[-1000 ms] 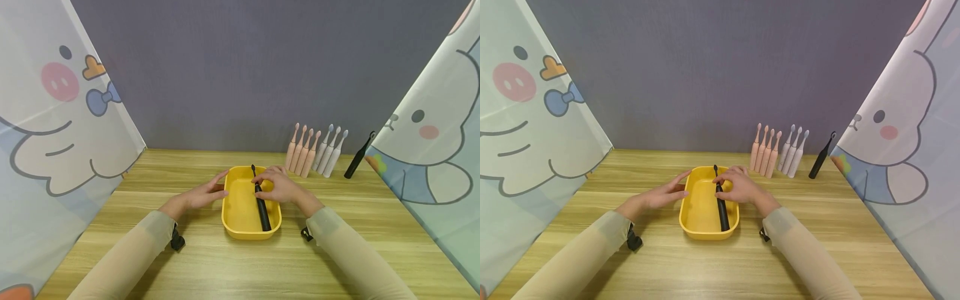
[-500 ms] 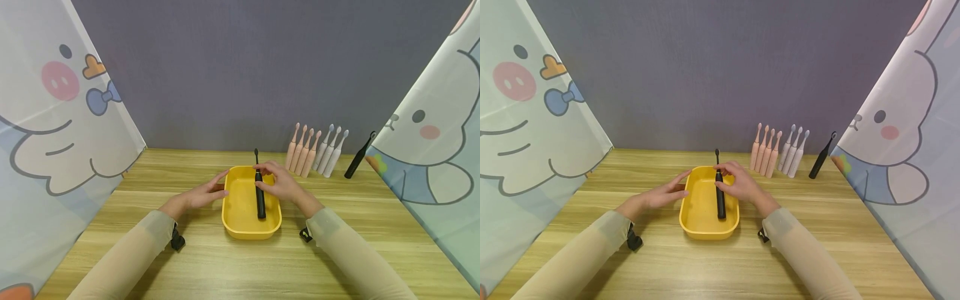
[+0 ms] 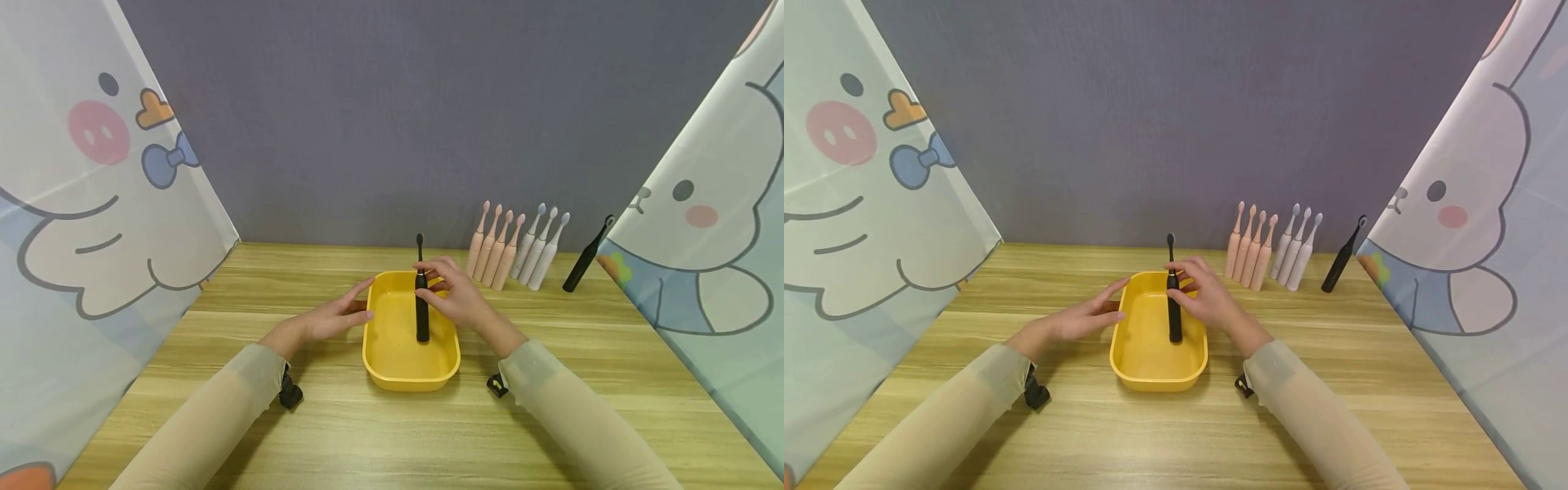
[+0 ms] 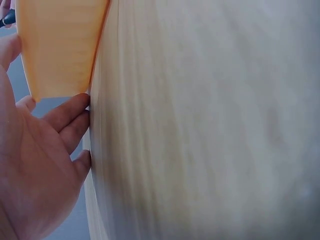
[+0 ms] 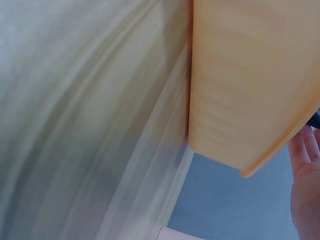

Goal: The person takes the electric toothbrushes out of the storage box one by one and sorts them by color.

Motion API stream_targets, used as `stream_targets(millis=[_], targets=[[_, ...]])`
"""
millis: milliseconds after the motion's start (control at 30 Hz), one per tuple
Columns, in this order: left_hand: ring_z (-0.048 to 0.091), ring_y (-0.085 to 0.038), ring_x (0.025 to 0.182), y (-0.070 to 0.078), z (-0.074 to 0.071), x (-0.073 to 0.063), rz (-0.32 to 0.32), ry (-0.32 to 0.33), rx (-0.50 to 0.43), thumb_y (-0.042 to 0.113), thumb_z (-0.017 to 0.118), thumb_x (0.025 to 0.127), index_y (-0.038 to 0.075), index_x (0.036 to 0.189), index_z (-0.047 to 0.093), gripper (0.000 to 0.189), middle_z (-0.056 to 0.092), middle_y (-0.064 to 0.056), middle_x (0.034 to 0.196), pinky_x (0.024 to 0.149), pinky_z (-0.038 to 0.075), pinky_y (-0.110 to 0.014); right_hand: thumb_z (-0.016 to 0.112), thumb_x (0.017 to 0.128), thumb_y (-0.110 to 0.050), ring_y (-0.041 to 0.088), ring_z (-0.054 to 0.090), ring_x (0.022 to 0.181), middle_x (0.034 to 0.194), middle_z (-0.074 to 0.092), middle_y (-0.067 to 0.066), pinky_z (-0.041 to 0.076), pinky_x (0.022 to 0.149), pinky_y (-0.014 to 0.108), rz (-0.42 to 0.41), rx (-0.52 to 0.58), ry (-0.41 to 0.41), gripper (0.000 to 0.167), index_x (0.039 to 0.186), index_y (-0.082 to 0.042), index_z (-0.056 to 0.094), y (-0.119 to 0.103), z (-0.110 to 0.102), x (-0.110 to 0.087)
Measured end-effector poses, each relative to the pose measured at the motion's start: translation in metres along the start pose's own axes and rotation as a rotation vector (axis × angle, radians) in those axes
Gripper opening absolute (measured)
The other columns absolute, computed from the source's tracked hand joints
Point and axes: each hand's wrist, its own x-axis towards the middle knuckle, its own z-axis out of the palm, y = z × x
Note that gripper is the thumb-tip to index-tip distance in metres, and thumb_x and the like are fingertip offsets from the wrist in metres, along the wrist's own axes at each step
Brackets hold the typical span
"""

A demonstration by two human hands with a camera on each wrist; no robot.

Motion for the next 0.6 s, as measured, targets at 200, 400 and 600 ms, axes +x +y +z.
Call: stream_targets(millis=[200,400,600], targets=[[0.043,-0.037,0.162,0.0009,0.0002,-0.0003,-0.003,-0.002,-0.003,0.062,0.058,0.110,0.053,0.174,0.002,0.086,0.042,-0.014,0.175,0.132,0.032,-0.067,0.079,0.099,0.002,0.036,0.069,0.116,0.138,0.059,0.022,0.068,0.094,0.041,-0.058,0.041,0.033,0.048,0.145,-0.001,0.064,-0.0006,0.0026,0.0002],[0.042,-0.036,0.162,-0.0004,0.0001,-0.0001,-0.002,-0.001,0.004,0.061,0.058,0.110,0.053,0.174,0.002,0.085,0.042,-0.013,0.175,0.132,0.032,-0.066,0.078,0.097,0.007,0.037,0.069,0.115,0.135,0.058,0.023,0.068,0.094,0.040,-0.096,0.062,0.050,0.045,0.140,0.004,0.063,-0.0012,0.0042,0.0000],[0.042,-0.036,0.162,-0.0006,-0.0004,0.0020,-0.002,0.001,0.006,0.062,0.058,0.109,0.051,0.175,0.002,0.087,0.042,-0.013,0.175,0.132,0.032,-0.066,0.077,0.097,0.009,0.038,0.067,0.115,0.135,0.057,0.025,0.067,0.095,0.045,-0.064,0.097,0.046,0.039,0.133,0.006,0.062,-0.0043,0.0058,-0.0021]])
